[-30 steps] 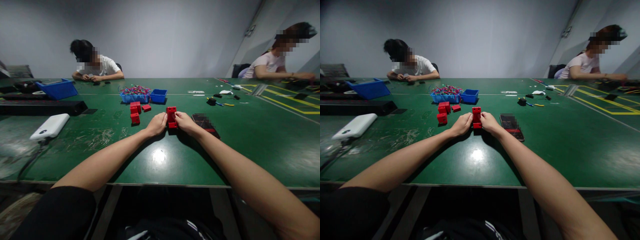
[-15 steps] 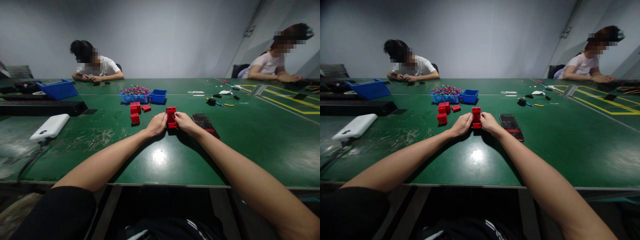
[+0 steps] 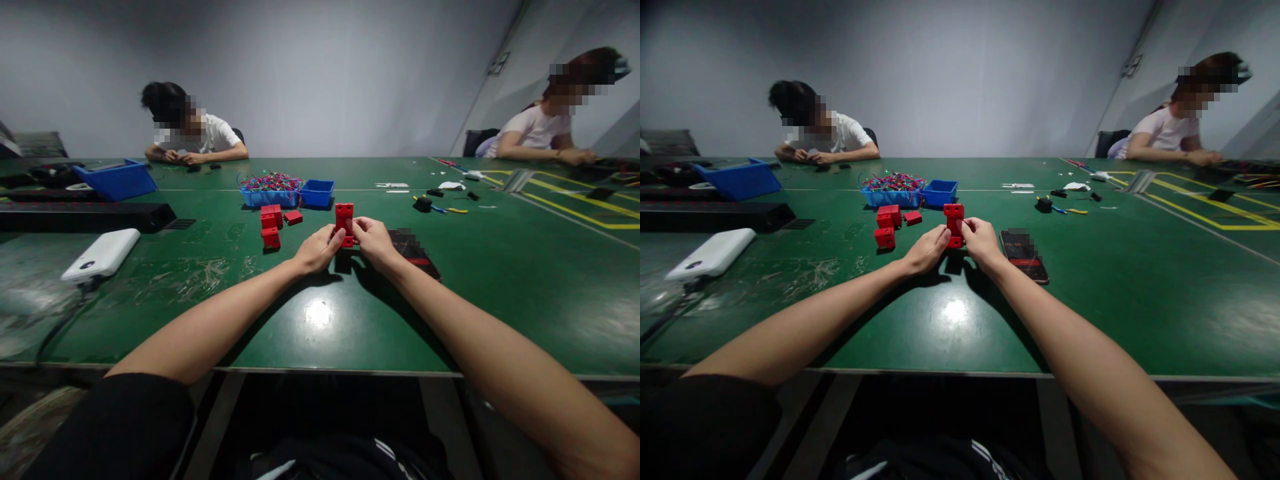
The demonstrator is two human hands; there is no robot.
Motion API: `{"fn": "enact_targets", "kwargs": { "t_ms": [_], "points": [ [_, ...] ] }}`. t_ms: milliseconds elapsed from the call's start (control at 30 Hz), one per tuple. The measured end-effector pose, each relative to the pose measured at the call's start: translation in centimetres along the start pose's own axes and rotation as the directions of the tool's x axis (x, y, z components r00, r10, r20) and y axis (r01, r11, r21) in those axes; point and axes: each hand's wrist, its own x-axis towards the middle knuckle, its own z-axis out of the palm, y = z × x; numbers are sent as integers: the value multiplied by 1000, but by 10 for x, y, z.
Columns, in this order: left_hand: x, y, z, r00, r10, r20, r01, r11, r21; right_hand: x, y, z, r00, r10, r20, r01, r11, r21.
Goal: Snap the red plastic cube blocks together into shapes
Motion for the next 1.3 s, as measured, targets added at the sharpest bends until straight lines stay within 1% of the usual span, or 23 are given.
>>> {"fn": "enact_targets", "kwargs": {
  "t_ms": [100,200,267,400,567,667,733,833,867,1000,1133,1233,1300],
  "points": [
    [-1,3,-1,998,-38,48,37,999,26,2,1,-2,1000,-13,-17,14,1000,7],
    [-1,3,0,996,-74,53,72,997,34,3,3,-2,1000,-2,-22,2,1000,-3],
    [0,1,2,997,-65,46,65,998,7,2,5,-1,1000,3,-25,-3,1000,-9],
    [2,-3,4,998,-37,48,41,994,-99,2,8,0,999,4,-35,-6,998,-64],
    [3,-1,1,997,-73,33,77,986,-147,2,7,0,998,16,-55,-24,988,-152],
    [3,2,-2,994,-111,-13,107,979,-171,1,3,1,998,42,-47,-49,985,-166],
    [3,4,-4,990,-129,-52,117,975,-188,0,1,2,998,68,-21,-70,989,-132],
    [3,4,-5,990,-116,-75,99,976,-196,-2,-1,2,996,82,30,-79,992,-101],
    [2,4,-5,991,-105,-78,88,976,-197,-2,-2,2,997,77,22,-73,990,-118],
    [1,3,-4,992,-82,-100,60,975,-213,-4,-1,3,995,27,-100,-45,982,-186],
    [2,0,-3,987,-98,-127,63,964,-258,-4,-3,2,996,-38,-82,16,969,-245],
    [4,-1,-2,970,-145,-198,73,941,-330,-3,-3,-2,998,-50,-47,31,942,-334],
    [6,-2,0,939,-237,-248,123,908,-401,-3,-2,-4,1000,-13,-7,9,913,-408]
  ]
}}
